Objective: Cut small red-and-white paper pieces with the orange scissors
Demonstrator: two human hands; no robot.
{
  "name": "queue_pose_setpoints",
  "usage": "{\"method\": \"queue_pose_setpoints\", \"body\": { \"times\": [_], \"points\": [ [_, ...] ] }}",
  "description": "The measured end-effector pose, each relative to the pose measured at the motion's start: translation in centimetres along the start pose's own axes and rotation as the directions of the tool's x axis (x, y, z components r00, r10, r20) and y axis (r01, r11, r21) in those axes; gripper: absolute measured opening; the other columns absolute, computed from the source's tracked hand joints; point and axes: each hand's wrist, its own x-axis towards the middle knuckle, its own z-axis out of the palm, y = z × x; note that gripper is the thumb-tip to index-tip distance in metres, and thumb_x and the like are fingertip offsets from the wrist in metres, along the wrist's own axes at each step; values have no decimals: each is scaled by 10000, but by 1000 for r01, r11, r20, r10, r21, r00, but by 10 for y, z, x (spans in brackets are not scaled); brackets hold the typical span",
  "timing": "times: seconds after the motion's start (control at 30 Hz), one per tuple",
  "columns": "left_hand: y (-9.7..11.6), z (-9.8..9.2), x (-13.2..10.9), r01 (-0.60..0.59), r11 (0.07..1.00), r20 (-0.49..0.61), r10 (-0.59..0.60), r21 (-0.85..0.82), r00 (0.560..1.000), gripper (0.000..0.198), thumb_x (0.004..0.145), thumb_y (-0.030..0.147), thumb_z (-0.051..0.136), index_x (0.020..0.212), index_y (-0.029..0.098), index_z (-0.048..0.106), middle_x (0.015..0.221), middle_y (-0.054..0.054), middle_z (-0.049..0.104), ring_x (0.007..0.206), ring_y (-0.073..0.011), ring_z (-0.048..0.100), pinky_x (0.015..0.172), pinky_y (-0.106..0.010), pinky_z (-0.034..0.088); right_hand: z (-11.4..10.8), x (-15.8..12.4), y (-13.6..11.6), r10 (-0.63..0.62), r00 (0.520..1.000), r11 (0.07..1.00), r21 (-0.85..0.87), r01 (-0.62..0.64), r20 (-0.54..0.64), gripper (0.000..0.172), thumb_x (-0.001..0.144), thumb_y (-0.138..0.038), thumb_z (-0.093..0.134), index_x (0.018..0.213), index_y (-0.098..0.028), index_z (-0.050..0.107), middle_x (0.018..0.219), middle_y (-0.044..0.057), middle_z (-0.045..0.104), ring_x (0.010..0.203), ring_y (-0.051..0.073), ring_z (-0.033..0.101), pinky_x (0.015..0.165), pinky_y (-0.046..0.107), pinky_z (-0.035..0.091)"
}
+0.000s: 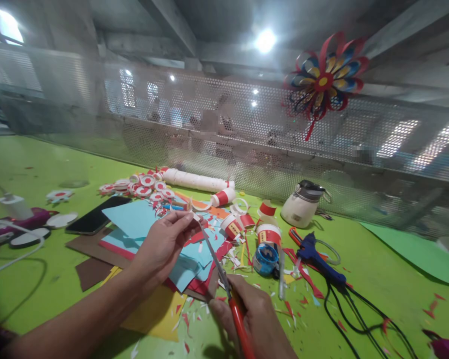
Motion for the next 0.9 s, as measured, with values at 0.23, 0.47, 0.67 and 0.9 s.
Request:
{"method": "queue_pose_setpoints", "body": {
  "times": [0.23, 0.47, 0.67, 0.9],
  "points": [
    [0, 3, -2, -24, 1000, -12, 24, -5, 1000, 127, 669, 190, 646, 702, 120, 545, 658, -25, 630, 653, -126, 613, 717, -276, 480, 0, -1, 0, -22, 999, 999, -46, 21, -27, 291, 812, -417, 455, 841, -190, 636, 595, 5, 575, 527, 159, 510, 500, 237, 374],
    [0, 5, -5, -37, 999, -27, 36, -21, 999, 125, 667, 185, 650, 706, 118, 551, 655, -14, 627, 636, -114, 604, 712, -271, 477, 0, -1, 0, -42, 999, 998, -46, 41, -25, 287, 823, -391, 441, 853, -183, 636, 613, 0, 591, 534, 153, 515, 511, 229, 388],
    [0, 7, -7, -44, 998, -22, 43, -41, 999, 95, 680, 153, 627, 705, 112, 545, 651, -27, 639, 633, -116, 607, 710, -268, 479, 1, -2, 0, -43, 998, 998, -42, 41, -44, 296, 822, -373, 445, 914, -181, 650, 626, -5, 613, 540, 155, 538, 522, 230, 402],
    [-1, 6, -7, -61, 998, -22, 61, -35, 998, 107, 684, 155, 630, 733, 109, 548, 665, -27, 640, 633, -112, 601, 695, -260, 475, 2, -2, 1, -52, 997, 996, -78, 48, -48, 306, 823, -375, 442, 916, -174, 653, 626, -1, 618, 532, 157, 533, 503, 229, 395]
  ]
}}
